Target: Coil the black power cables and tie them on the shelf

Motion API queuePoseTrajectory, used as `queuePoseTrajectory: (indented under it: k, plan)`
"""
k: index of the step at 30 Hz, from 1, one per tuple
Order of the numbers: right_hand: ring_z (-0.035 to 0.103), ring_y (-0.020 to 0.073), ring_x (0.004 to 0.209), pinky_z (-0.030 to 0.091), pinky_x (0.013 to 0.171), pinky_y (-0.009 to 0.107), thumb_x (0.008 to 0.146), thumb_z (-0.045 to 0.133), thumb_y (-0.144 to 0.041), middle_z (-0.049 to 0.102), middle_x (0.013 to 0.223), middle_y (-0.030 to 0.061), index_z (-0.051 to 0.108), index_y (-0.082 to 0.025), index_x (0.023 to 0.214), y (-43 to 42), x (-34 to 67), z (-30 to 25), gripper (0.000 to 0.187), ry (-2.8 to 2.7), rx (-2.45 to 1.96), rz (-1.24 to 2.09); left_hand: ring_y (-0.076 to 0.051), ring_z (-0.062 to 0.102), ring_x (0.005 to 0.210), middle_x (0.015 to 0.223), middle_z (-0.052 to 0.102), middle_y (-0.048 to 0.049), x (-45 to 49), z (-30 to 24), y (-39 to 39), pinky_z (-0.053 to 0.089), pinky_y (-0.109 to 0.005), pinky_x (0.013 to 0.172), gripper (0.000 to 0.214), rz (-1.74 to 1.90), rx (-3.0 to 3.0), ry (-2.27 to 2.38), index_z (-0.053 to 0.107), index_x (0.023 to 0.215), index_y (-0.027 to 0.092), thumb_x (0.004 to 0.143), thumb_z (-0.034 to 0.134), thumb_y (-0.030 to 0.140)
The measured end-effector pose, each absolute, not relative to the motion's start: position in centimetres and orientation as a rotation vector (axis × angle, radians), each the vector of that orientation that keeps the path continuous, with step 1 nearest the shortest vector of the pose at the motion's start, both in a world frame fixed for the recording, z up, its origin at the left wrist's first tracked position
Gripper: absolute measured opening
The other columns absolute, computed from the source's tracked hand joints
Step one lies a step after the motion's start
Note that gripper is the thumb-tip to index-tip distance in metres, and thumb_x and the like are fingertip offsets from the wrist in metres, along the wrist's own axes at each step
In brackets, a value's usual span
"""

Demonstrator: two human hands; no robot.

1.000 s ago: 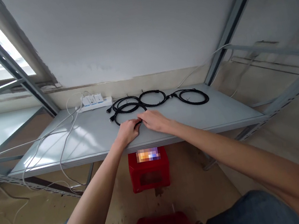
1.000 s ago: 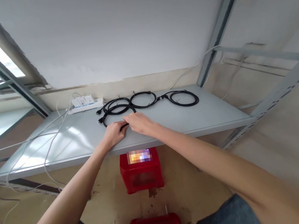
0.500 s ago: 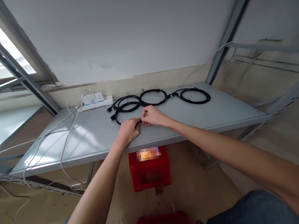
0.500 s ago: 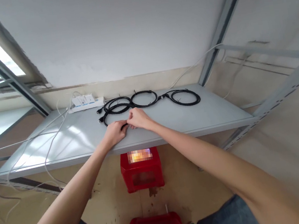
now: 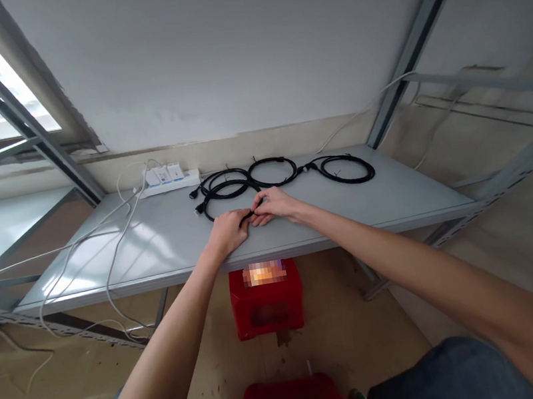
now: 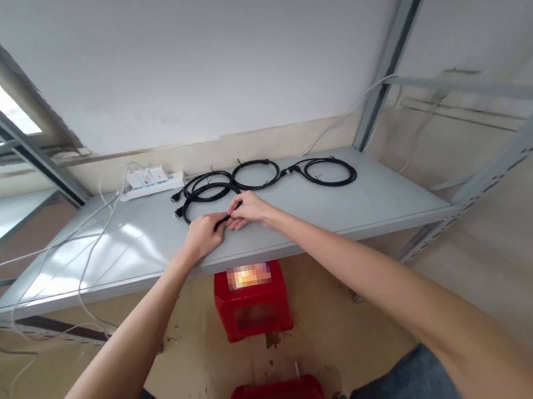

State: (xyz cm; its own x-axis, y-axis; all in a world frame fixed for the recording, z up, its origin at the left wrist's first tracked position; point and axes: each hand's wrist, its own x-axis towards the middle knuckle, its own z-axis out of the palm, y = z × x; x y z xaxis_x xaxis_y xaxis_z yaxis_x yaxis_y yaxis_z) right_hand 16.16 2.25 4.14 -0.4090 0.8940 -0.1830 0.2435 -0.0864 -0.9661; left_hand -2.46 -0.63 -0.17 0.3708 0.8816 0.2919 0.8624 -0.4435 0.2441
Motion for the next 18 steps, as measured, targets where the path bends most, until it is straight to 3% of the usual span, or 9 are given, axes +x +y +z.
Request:
queuePoseTrajectory:
  k: [5, 9, 13, 18]
  plan:
    - [0.074, 0.0157, 0.069, 0.054, 0.058, 0.021, 0.092, 0.059, -0.002, 0.077, 0.082, 0.0069, 0.062, -0.015, 0.091, 3.5, 17.1, 4.0, 0.013, -2.093, -1.131, 1.285, -0.027, 0.073, 0.106, 0.112, 0.08, -0.0086, -2.5, -0.2, -0.5, 0.051, -0.031, 0.084, 0.033, 0.601, 2.564, 1.621, 0.074, 0.119, 0.027, 0.102, 0.047, 0.029]
    - [0.069, 0.0143, 0.072, 0.044, 0.067, 0.022, 0.094, 0.056, -0.004, 0.075, 0.081, 0.0025, 0.068, -0.017, 0.096, 3.1, 17.5, 4.3, 0.017, -2.496, -1.0, 0.629, -0.029, 0.073, 0.108, 0.114, 0.079, -0.0088, -2.6, -0.3, -0.4, 0.051, -0.032, 0.085, 0.033, 0.595, 2.565, 1.633, 0.074, 0.122, 0.027, 0.102, 0.047, 0.03]
    - [0.066, 0.0182, 0.087, 0.035, 0.069, 0.026, 0.1, 0.048, -0.006, 0.076, 0.1, 0.0062, 0.069, -0.02, 0.111, 1.9, 17.8, 4.1, 0.027, -2.762, -0.951, 0.004, -0.03, 0.072, 0.11, 0.116, 0.079, -0.0099, -2.6, -0.3, -0.3, 0.052, -0.034, 0.089, 0.033, 0.59, 2.555, 1.655, 0.075, 0.121, 0.025, 0.099, 0.05, 0.027]
    - [0.063, 0.0192, 0.087, 0.032, 0.065, 0.029, 0.1, 0.043, -0.003, 0.07, 0.112, 0.0118, 0.065, -0.017, 0.122, 1.2, 17.9, 3.5, 0.034, -2.853, -1.011, -0.421, -0.03, 0.072, 0.11, 0.116, 0.079, -0.0098, -2.4, -0.2, -0.5, 0.052, -0.034, 0.089, 0.032, 0.58, 2.56, 1.662, 0.076, 0.118, 0.025, 0.099, 0.051, 0.026]
